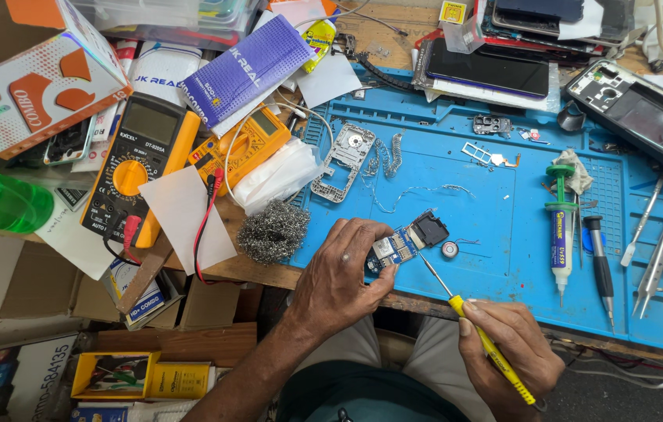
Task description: The person uses a yellow screwdriver to unscrew and remove a small black component from a mobile phone motherboard. They then use the screwdriver to scrape or clean a specific area on the circuit board. The work is performed on a cluttered blue workbench with various tools and phone parts visible.
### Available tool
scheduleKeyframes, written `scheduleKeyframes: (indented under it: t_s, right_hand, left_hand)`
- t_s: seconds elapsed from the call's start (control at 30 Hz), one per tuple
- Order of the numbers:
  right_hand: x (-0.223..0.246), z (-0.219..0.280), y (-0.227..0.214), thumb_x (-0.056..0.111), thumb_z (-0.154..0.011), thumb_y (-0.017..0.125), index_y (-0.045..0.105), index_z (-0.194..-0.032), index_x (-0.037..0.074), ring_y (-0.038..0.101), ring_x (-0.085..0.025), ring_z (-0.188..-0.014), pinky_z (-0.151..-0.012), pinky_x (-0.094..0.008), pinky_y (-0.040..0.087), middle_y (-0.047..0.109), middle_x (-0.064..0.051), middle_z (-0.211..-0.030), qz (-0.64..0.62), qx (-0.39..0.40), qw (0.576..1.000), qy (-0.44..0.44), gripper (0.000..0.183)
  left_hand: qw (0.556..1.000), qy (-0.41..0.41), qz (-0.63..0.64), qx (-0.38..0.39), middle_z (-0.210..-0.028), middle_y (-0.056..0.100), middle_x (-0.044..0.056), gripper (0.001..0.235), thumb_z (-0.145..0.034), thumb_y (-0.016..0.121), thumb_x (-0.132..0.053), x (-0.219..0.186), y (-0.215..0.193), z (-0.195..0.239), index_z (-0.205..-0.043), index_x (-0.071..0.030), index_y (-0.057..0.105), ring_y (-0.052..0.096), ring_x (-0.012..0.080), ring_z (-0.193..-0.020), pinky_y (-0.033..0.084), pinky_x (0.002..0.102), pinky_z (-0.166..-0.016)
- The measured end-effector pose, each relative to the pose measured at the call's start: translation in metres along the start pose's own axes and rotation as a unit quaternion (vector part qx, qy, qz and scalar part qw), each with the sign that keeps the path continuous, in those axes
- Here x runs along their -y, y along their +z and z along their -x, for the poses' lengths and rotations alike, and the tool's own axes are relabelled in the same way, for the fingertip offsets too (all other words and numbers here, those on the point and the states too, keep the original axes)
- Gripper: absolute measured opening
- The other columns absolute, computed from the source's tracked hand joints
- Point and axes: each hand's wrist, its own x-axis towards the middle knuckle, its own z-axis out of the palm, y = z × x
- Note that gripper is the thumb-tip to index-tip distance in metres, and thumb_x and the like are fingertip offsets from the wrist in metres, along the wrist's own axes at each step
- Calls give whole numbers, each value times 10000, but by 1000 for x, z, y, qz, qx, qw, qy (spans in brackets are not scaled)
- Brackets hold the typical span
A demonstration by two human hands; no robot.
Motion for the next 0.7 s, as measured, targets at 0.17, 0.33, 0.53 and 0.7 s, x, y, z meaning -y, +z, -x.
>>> scheduleKeyframes:
  t_s: [0.17,0.33,0.53,0.7]
  right_hand:
    - [-2,2,1,-52,-828,763,727,-1047,45,755,-208,-964,-805,-301,616,755,-120,-1009,-6,-4,1000,0,243]
    - [0,0,2,-62,-816,766,727,-1047,42,752,-212,-964,-823,-312,615,753,-118,-1005,-3,-4,1000,-8,256]
    - [0,0,3,-64,-805,767,724,-1048,41,751,-216,-970,-835,-318,615,753,-118,-1002,-4,1,1000,-11,268]
    - [0,0,2,-55,-805,775,726,-1049,47,751,-218,-975,-839,-322,618,753,-114,-1002,8,7,1000,-12,269]
  left_hand:
    - [1000,2,0,-5,-1068,634,132,412,-847,756,-157,-1,0,0,-1200,-6,607,632,258,-993,568,417,-840]
    - [1000,7,-2,-7,-1076,634,133,419,-848,757,-155,0,0,0,-1207,-2,604,631,260,-1001,568,418,-847]
    - [1000,3,1,-5,-1072,633,128,420,-847,758,-159,0,0,1,-1207,-4,608,631,254,-996,569,415,-836]
    - [1000,3,-1,-4,-1075,633,125,412,-849,758,-158,0,1,0,-1203,-6,611,630,249,-987,572,408,-828]
